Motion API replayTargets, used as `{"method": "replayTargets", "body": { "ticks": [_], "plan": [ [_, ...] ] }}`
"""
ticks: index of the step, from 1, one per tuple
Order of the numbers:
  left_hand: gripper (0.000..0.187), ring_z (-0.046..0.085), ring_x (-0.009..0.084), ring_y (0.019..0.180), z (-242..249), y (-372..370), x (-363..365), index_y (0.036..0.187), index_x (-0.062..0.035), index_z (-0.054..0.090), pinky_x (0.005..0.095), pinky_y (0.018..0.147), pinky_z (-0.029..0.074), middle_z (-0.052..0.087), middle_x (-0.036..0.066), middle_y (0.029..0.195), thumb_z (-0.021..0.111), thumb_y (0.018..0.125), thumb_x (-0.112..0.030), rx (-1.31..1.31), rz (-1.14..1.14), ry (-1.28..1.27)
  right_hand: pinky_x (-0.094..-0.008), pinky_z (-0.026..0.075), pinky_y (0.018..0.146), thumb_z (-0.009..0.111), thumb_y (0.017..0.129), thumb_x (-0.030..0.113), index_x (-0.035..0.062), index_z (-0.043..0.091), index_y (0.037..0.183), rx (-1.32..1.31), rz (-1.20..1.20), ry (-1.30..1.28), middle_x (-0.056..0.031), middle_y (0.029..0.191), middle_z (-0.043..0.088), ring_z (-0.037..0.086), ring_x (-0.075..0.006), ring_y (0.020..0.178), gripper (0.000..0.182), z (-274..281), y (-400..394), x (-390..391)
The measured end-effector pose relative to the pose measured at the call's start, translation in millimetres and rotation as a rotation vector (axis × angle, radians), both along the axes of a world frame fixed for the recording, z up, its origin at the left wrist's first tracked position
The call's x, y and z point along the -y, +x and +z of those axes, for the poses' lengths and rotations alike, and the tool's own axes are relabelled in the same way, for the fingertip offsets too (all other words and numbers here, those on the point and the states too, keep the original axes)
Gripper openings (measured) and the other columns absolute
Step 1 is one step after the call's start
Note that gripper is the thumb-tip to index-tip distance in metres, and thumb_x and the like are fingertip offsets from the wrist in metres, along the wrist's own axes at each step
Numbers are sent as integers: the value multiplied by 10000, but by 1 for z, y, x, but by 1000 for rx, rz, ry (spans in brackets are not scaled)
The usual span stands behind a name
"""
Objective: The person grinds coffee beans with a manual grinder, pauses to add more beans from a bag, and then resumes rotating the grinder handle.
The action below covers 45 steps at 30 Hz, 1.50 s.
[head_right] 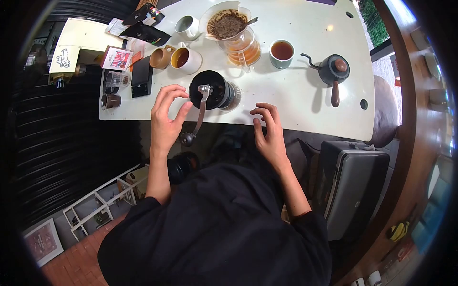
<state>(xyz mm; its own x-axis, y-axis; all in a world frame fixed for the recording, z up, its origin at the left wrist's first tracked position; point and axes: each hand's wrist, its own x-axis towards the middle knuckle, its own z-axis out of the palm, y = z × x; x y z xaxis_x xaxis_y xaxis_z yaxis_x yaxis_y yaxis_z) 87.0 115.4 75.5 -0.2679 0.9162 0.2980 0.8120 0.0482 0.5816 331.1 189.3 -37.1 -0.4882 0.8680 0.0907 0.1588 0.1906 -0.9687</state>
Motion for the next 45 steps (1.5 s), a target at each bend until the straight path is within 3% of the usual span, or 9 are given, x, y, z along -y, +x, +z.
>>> {"method": "replayTargets", "body": {
  "ticks": [5,7,12,19,28,31,35,40,45],
  "plan": [
    [485,632,281,1053,-3,1,12,1173,-19,623,404,927,505,612,116,1181,814,860,-336,113,15,-12,-468,434,1063,581,940,29,60,629,1195,54,74,194,-180,1398,497,505,-394,1286,261,36,-12,-7],
    [708,625,265,1116,-8,0,14,1235,-33,629,371,926,490,609,114,1261,706,864,-631,145,7,12,-495,389,1105,602,915,56,81,640,1201,82,112,274,-180,1458,460,447,-410,1341,290,61,-20,-24],
    [842,585,307,1221,-5,-2,18,1272,-26,616,427,1033,477,550,130,1311,641,822,-737,215,-80,-61,-520,303,1174,637,815,89,55,709,1060,363,261,716,-148,1522,441,362,-411,1432,257,87,-56,-60],
    [1037,548,319,1298,-7,-2,27,1273,-15,637,461,1096,425,498,143,1394,509,757,-905,311,-117,-149,-590,242,1207,574,814,81,9,742,927,536,416,819,-168,1561,429,283,-458,1494,215,88,-77,-76],
    [996,499,338,1347,-9,-2,30,1307,-51,615,483,1120,414,475,142,1423,563,742,-870,341,-122,-172,-574,215,1241,541,803,-9,24,756,994,733,669,829,-170,1621,345,190,-450,1541,289,101,-81,-92],
    [874,559,349,1290,-13,-6,31,1298,-43,609,460,1076,472,470,119,1423,693,762,-729,279,-157,-134,-520,262,1234,523,795,-58,25,745,1039,621,705,723,-170,1590,375,235,-416,1529,341,106,-78,-100],
    [951,484,341,1359,-10,-4,31,1298,-56,619,486,1132,406,480,139,1412,608,744,-829,389,-135,-164,-499,340,1185,479,821,-74,41,716,1084,467,606,576,-177,1486,453,366,-379,1447,372,115,-70,-104],
    [906,537,301,1289,-13,-16,37,1276,-37,638,429,1040,457,526,136,1380,593,803,-809,369,-48,-81,-437,434,1082,657,864,6,21,651,960,270,456,403,-136,1396,554,516,-368,1315,97,146,-58,-97],
    [822,580,254,1215,-20,-34,47,1253,-29,653,372,962,471,572,118,1333,583,879,-756,413,14,-23,-419,465,1030,736,856,53,26,654,942,218,291,392,-111,1299,631,596,-331,1222,123,137,-40,-85]
  ]
}}
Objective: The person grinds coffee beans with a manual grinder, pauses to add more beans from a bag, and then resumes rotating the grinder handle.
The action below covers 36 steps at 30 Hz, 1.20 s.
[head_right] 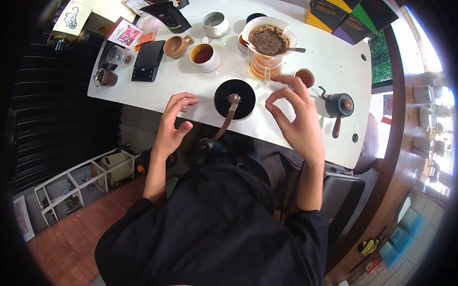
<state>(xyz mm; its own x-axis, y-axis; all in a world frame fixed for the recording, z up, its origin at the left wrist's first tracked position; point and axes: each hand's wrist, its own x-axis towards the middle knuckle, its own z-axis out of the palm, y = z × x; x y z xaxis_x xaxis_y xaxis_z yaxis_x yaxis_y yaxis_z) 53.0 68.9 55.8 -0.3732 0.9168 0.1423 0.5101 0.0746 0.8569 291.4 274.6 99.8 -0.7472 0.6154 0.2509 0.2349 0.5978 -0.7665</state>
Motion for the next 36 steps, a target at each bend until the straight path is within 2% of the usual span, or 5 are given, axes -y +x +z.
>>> {"method": "replayTargets", "body": {
  "ticks": [11,16,23,28,36],
  "plan": [
    [556,624,227,1117,-12,-53,5,1215,-44,658,357,918,496,593,92,1287,691,940,-526,81,51,63,-401,476,991,671,890,22,3,634,934,-79,-91,-134,-142,1260,653,626,-330,1154,60,-7,-3,35],
    [528,623,215,1117,-5,-86,-6,1254,-42,631,350,921,488,597,86,1294,735,928,-444,30,-25,86,-457,445,1072,797,814,99,108,571,1310,207,-145,24,-145,1444,485,499,-373,1319,545,2,-23,63],
    [671,617,232,1113,-12,-79,-53,1390,-66,526,392,968,500,580,100,1299,845,830,-254,56,-329,54,-530,434,1101,925,606,413,186,514,1424,308,-348,-17,-143,1536,371,436,-383,1370,944,-17,-23,109],
    [603,610,244,1143,-23,-68,-73,1373,-52,560,375,1020,480,569,100,1298,809,864,-258,54,-613,-20,-542,392,1131,922,602,443,197,560,1389,314,-425,50,-160,1546,362,385,-405,1406,901,-16,-46,126],
    [607,598,223,1114,-24,-116,-75,1385,-78,565,374,1000,481,568,94,1292,824,847,-190,133,-516,54,-494,410,1116,934,630,322,129,609,1303,460,-593,90,-174,1542,368,405,-406,1407,772,24,-66,136]
  ]
}}
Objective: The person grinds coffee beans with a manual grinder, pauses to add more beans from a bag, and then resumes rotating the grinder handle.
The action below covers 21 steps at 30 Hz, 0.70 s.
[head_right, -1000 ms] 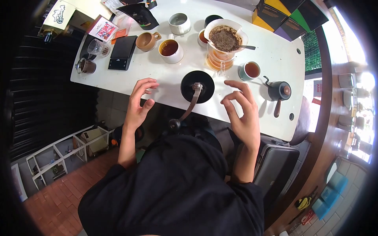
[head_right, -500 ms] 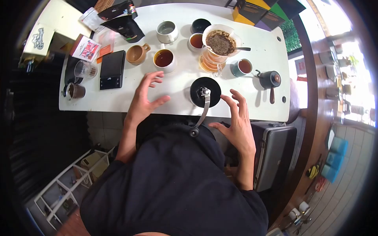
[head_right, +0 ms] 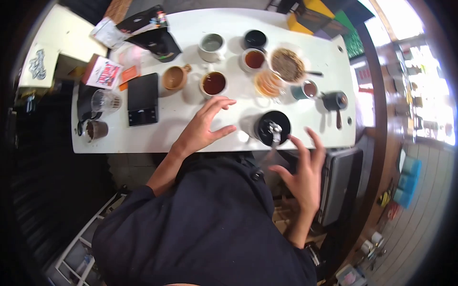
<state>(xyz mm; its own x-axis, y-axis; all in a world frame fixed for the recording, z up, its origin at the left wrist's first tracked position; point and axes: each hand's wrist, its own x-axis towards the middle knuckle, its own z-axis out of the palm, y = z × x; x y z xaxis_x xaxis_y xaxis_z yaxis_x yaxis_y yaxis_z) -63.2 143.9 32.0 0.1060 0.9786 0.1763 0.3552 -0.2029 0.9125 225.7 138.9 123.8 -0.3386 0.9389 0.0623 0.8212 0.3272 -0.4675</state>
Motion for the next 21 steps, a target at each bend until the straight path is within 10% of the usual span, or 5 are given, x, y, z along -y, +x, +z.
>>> {"method": "replayTargets", "body": {
  "ticks": [5,14,21],
  "plan": [
    [400,644,202,1055,12,-94,-3,1258,-52,628,343,891,510,639,92,1223,766,892,-134,-124,432,238,-472,473,978,668,867,-8,-15,639,910,-20,178,241,-177,1225,630,591,-386,1181,52,49,-27,-27],
    [270,697,139,906,-5,-179,-9,1178,-15,635,274,748,534,691,78,1129,698,971,-178,142,440,94,-451,514,912,626,901,0,38,625,1279,-146,916,169,-160,1190,604,618,-382,1092,380,44,-259,-149],
    [216,662,103,949,-41,-175,75,1179,-8,630,260,805,516,658,56,1109,669,975,-69,363,395,-74,-422,521,982,621,818,-8,15,601,1335,-84,795,531,-135,1266,561,578,-326,1067,518,-58,-373,-193]
  ]
}}
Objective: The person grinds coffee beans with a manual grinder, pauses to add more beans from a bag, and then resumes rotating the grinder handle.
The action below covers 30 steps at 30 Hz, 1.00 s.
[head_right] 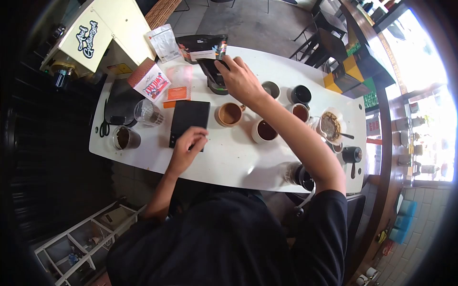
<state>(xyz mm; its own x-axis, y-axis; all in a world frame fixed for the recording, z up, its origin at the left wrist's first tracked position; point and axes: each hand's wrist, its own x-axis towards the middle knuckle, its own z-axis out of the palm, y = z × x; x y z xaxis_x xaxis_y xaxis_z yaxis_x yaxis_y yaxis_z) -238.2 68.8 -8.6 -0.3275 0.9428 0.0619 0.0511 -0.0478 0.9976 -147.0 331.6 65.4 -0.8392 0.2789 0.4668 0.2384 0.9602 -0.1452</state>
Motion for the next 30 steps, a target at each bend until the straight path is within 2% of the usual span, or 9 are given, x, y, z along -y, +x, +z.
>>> {"method": "replayTargets", "body": {
  "ticks": [5,10,17,19,21,25,26,27,30],
  "plan": [
    [200,664,102,956,-28,-4,52,1181,3,627,265,858,508,670,45,1103,646,999,-77,137,107,-43,-434,534,964,632,828,-19,14,590,1337,-58,-84,-76,-138,1223,555,572,-338,1067,513,-4,-19,6],
    [186,665,99,953,-27,-16,54,1166,1,636,270,885,502,676,44,1106,643,1004,-89,194,139,-23,-450,560,923,617,851,-35,33,590,1342,-80,-99,-101,-142,1213,540,568,-341,1085,497,-4,-23,9],
    [200,672,98,869,65,-64,-31,1133,-4,663,275,779,526,690,48,1035,682,977,-128,-219,155,180,-446,525,999,632,823,-29,2,571,1359,-69,-111,-74,-167,1278,515,555,-356,1173,540,-7,-18,15],
    [253,644,95,980,99,-79,-73,1214,7,620,268,884,516,668,46,1128,629,1031,-168,-244,88,249,-448,521,991,629,825,-30,-15,565,1347,-121,-95,-51,-166,1262,518,556,-360,1156,526,-9,-18,17],
    [249,654,104,978,120,-92,-127,1193,12,627,273,863,531,679,46,1110,616,1041,-185,-226,-38,417,-450,520,985,625,825,-32,-19,565,1335,-146,-113,-102,-168,1256,519,557,-362,1149,514,-7,-22,22],
    [205,687,139,966,134,-120,-222,1121,-24,667,298,846,536,719,67,984,597,1040,-198,-633,-151,243,-457,517,975,612,826,-41,-25,564,1303,-195,-155,-172,-176,1239,522,558,-369,1133,479,-11,-27,23],
    [204,705,194,961,134,-123,-238,1106,-50,694,333,864,535,736,98,943,600,1018,-208,-716,-157,83,-461,512,983,607,824,-46,-24,559,1305,-190,-163,-184,-181,1247,518,554,-374,1145,483,-13,-27,22],
    [204,705,194,961,131,-128,-254,1106,-50,694,333,864,535,736,98,943,600,1018,-208,-719,-165,86,-461,512,983,607,824,-46,-24,559,1305,-195,-170,-183,-181,1247,518,554,-374,1145,483,-13,-27,23],
    [213,700,311,981,124,-138,-272,1091,-75,728,407,897,527,751,139,1007,615,980,-218,-1109,-487,-161,-467,513,977,585,864,-54,-11,580,1275,-213,-175,-207,-194,1268,493,572,-382,1152,413,-11,-26,28]
  ]
}}
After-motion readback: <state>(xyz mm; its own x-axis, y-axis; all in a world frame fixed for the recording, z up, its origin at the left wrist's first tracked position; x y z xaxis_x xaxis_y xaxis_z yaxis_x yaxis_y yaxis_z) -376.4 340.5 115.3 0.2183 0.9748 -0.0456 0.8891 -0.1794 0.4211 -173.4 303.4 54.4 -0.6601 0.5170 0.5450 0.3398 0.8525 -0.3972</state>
